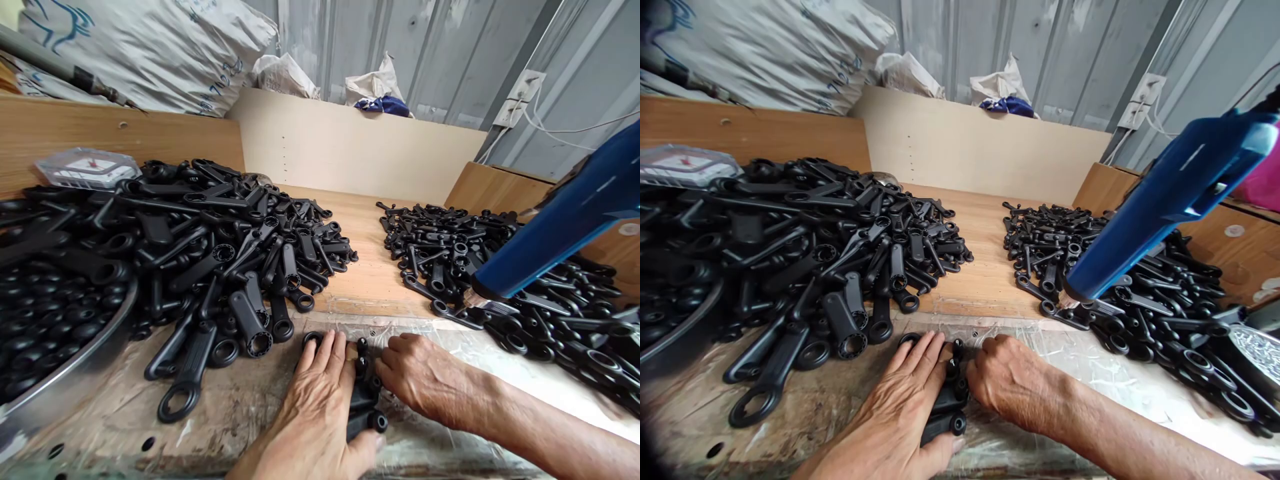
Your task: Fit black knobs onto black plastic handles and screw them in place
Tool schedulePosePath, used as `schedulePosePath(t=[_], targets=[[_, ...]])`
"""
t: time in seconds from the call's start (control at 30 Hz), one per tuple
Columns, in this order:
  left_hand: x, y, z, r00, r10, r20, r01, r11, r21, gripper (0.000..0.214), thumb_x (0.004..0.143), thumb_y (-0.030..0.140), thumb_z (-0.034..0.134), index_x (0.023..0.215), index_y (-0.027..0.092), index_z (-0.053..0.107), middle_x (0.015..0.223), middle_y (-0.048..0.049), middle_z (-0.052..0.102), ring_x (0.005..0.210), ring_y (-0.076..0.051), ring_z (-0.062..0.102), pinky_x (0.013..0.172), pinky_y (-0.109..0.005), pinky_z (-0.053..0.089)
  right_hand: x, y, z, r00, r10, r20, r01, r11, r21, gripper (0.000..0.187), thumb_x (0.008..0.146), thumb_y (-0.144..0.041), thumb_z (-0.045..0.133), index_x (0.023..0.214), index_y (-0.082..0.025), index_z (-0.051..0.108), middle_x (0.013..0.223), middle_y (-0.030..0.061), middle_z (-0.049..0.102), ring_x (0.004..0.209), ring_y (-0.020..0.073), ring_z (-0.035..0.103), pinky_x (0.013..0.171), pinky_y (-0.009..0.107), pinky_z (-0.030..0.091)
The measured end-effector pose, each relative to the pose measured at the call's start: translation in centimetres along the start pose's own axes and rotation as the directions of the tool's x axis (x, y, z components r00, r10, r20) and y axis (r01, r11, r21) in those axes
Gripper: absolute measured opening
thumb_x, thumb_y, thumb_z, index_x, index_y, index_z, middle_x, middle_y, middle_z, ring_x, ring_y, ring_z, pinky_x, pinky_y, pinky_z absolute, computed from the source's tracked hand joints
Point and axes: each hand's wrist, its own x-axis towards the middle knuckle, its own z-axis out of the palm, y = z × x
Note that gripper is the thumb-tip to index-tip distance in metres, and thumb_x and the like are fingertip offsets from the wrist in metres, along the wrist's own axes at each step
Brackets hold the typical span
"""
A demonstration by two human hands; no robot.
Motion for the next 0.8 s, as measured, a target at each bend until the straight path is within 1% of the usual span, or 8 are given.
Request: schedulePosePath(t=[0.1,0.17,0.23,0.33,0.43,0.5,0.63,0.8], targets=[[0.0,0.3,-0.3,1.0,-0.023,0.01,0.023,1.0,0.011,0.071,0.077,0.041,0.049,0.132,-0.001,0.034,0.141,-0.0237,0.02,0.13,-0.035,0.017,0.103,-0.052,0.023,0.0,0.6,0.4,0.999,0.036,-0.039,-0.03,0.991,0.13,0.017,0.078,-0.006,0.046,0.067,-0.016,0.055,0.061,0.0041,0.059,0.054,0.0158,0.048,0.048,0.029,0.03],[0.0,0.3,-0.2,1.0,-0.017,0.006,0.017,1.0,0.019,0.072,0.077,0.043,0.049,0.132,-0.001,0.035,0.141,-0.0234,0.021,0.13,-0.034,0.018,0.104,-0.052,0.023,-0.1,0.9,0.5,0.985,0.117,-0.127,-0.078,0.956,0.282,0.02,0.079,-0.007,0.043,0.065,-0.016,0.055,0.059,0.0039,0.057,0.053,0.0147,0.048,0.049,0.027,0.032],[0.1,0.2,0.1,1.0,-0.015,-0.008,0.015,0.999,0.031,0.073,0.077,0.044,0.049,0.133,0.0,0.034,0.141,-0.0233,0.021,0.131,-0.034,0.018,0.104,-0.051,0.023,-0.4,0.8,0.4,0.938,0.255,-0.237,-0.116,0.871,0.478,0.024,0.081,-0.009,0.038,0.067,-0.015,0.056,0.058,0.0033,0.056,0.053,0.013,0.049,0.05,0.024,0.036],[0.0,0.1,0.5,0.999,-0.005,-0.031,0.006,0.999,0.043,0.072,0.077,0.041,0.048,0.134,-0.001,0.031,0.141,-0.0233,0.019,0.131,-0.034,0.016,0.103,-0.053,0.023,-0.6,-0.4,0.0,0.82,0.471,-0.325,-0.111,0.688,0.717,0.02,0.085,-0.012,0.04,0.077,-0.015,0.059,0.062,0.0019,0.059,0.055,0.0101,0.054,0.053,0.02,0.041],[0.1,0.1,0.6,1.0,0.004,-0.023,-0.003,0.999,0.042,0.073,0.077,0.038,0.049,0.134,-0.003,0.029,0.141,-0.0247,0.017,0.13,-0.036,0.015,0.102,-0.055,0.024,-0.5,-1.9,-0.3,0.764,0.546,-0.344,-0.066,0.597,0.8,0.015,0.086,-0.015,0.045,0.079,-0.016,0.059,0.063,0.0011,0.062,0.055,0.0094,0.055,0.053,0.019,0.043],[0.1,0.1,0.6,1.0,0.007,-0.013,-0.007,0.999,0.038,0.073,0.077,0.039,0.048,0.134,-0.003,0.029,0.141,-0.025,0.017,0.13,-0.036,0.015,0.102,-0.055,0.024,-0.3,-2.5,-0.2,0.748,0.546,-0.377,-0.035,0.599,0.8,0.016,0.086,-0.015,0.045,0.079,-0.016,0.059,0.063,0.0015,0.062,0.055,0.0098,0.056,0.052,0.019,0.045],[0.2,-0.1,0.7,0.999,0.005,-0.035,-0.004,0.999,0.04,0.073,0.076,0.041,0.05,0.134,0.0,0.032,0.141,-0.0239,0.021,0.131,-0.034,0.017,0.103,-0.053,0.024,0.1,-2.9,0.2,0.712,0.521,-0.471,0.013,0.661,0.75,0.018,0.087,-0.012,0.043,0.08,-0.016,0.059,0.064,0.0025,0.062,0.056,0.0107,0.057,0.055,0.02,0.047],[0.1,-0.2,1.1,0.997,0.009,-0.078,-0.003,0.997,0.077,0.073,0.075,0.044,0.05,0.133,0.002,0.034,0.141,-0.0228,0.022,0.13,-0.034,0.021,0.102,-0.052,0.027,-0.7,-2.8,0.7,0.721,0.509,-0.471,-0.01,0.687,0.727,0.016,0.087,-0.011,0.044,0.087,-0.017,0.06,0.068,0.003,0.064,0.06,0.0116,0.059,0.058,0.02,0.048]])
